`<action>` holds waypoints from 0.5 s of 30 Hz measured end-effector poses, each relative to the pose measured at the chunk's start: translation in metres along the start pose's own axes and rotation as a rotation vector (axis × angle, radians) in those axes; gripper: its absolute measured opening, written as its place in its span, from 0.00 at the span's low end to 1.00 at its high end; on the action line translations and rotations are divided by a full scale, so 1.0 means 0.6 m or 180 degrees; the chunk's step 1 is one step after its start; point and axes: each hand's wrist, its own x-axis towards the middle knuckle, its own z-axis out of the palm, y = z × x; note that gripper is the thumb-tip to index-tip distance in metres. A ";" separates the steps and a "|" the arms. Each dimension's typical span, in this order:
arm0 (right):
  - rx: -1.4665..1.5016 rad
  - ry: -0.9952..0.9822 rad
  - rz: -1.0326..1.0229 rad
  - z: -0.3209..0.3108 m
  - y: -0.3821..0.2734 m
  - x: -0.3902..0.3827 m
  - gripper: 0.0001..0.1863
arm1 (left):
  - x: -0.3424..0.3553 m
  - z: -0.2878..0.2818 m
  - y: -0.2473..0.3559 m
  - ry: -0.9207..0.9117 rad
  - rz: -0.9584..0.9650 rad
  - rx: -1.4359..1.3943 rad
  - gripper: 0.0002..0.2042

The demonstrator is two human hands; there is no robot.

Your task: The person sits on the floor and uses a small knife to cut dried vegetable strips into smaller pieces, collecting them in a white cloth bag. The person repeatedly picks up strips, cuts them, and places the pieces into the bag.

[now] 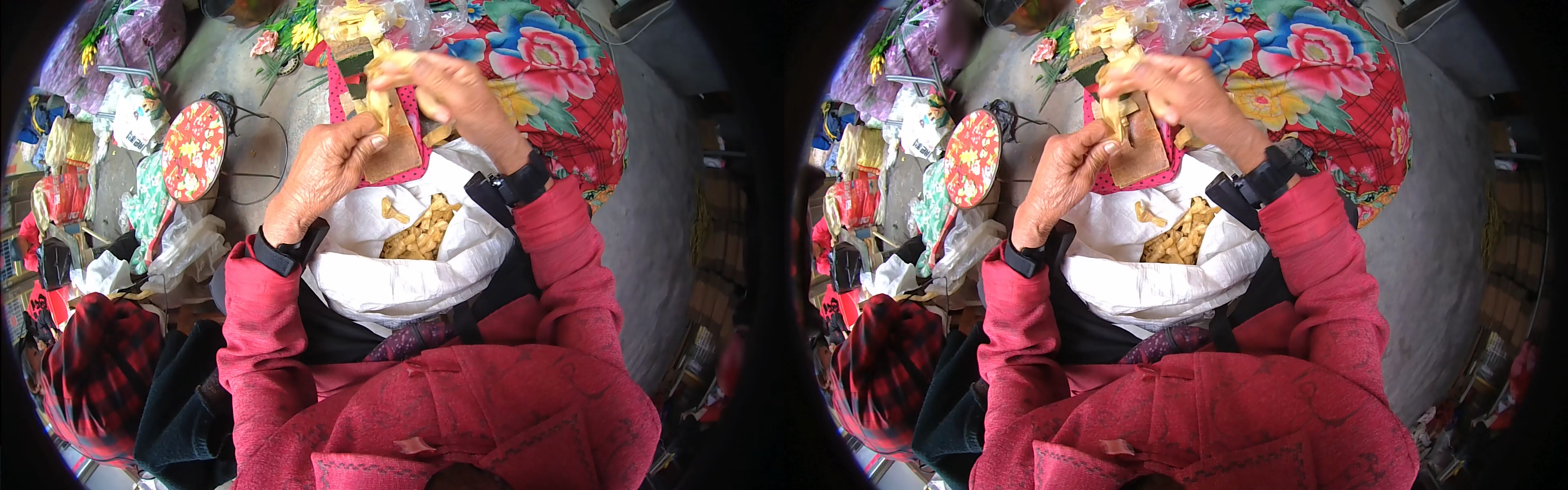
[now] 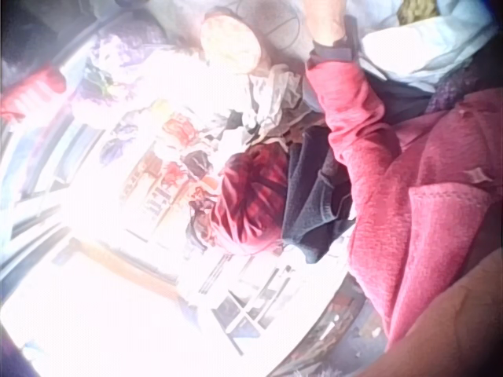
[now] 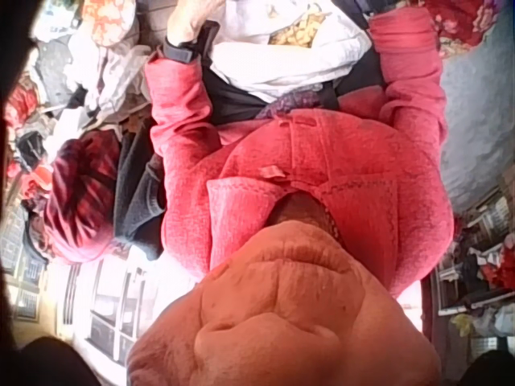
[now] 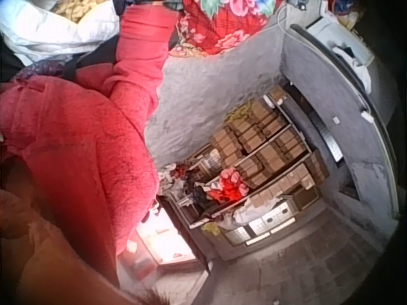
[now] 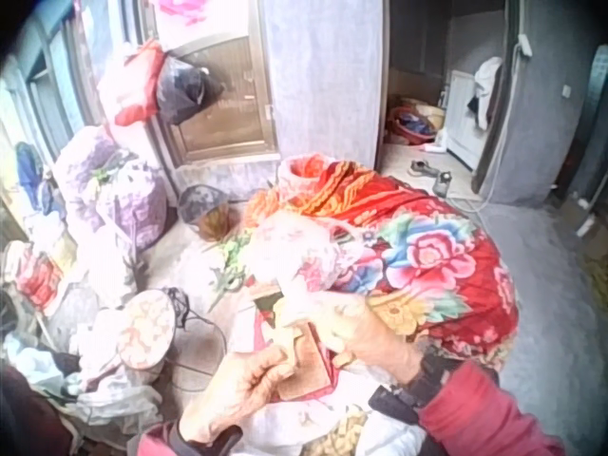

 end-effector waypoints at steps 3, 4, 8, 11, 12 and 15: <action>-0.1009 -0.0144 -0.0033 0.022 0.022 -0.003 0.20 | 0.006 0.004 0.007 0.0535 0.0162 0.0269 0.05; -0.1428 -0.0231 -0.0102 0.021 0.023 -0.005 0.19 | 0.008 0.005 0.008 0.0819 0.0180 0.0348 0.06; -0.2694 -0.0531 0.0058 0.024 0.025 -0.010 0.16 | 0.014 0.008 0.007 0.0948 0.0548 0.0837 0.05; -0.1598 -0.0710 0.0557 0.027 0.025 -0.011 0.14 | 0.014 0.013 0.002 0.0998 0.0650 0.0915 0.05; -0.1364 -0.0734 0.0521 0.028 0.026 -0.012 0.12 | 0.013 0.016 0.001 0.0879 0.0418 0.0373 0.04; -0.1234 -0.0773 0.0668 0.028 0.032 -0.012 0.11 | 0.011 0.023 -0.003 0.0770 -0.0045 -0.1009 0.03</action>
